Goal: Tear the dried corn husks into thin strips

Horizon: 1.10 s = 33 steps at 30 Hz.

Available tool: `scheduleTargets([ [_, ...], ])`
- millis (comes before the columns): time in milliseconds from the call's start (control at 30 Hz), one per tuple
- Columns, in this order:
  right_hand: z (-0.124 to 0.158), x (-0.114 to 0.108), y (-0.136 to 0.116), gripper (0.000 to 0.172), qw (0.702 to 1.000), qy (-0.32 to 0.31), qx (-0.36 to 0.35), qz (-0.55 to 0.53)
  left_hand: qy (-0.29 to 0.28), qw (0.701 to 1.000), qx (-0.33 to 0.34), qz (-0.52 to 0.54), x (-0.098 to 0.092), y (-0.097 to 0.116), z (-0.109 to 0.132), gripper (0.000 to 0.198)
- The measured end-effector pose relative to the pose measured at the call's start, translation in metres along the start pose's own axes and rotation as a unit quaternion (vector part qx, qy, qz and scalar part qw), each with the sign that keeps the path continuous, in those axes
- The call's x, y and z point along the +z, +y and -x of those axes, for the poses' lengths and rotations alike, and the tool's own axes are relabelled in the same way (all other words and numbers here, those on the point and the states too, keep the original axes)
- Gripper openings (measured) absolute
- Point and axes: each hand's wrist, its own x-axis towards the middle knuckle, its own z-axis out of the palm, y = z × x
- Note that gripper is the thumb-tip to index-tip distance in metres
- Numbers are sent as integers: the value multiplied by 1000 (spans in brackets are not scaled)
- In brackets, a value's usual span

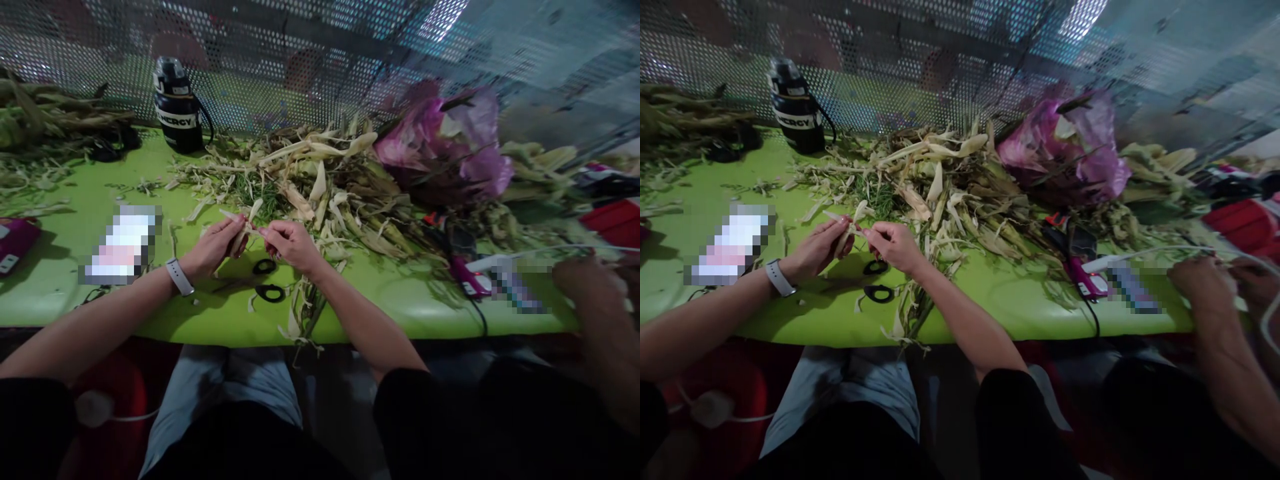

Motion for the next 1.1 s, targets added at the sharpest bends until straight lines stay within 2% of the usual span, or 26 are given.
scheduleTargets([
  [167,0,-4,-1,39,999,21,-15,22,29,995,92,-29,-8,-1,-5,24],
  [233,-2,-5,-1,33,998,50,-24,32,38,991,122,-42,-8,-1,-6,24],
  [333,-5,-2,2,25,997,78,-18,-8,29,991,120,-51,-6,-2,-5,30],
  [467,-6,4,6,26,994,53,37,-92,20,989,117,-90,-4,-1,-4,33],
  [633,-6,5,11,23,992,33,45,-110,16,978,148,-149,-4,-5,-4,31],
  [800,-10,6,14,22,992,10,71,-106,35,944,194,-266,-6,-7,-3,27],
  [1100,-10,6,14,13,992,13,80,-94,12,944,192,-266,-5,-2,1,23],
])
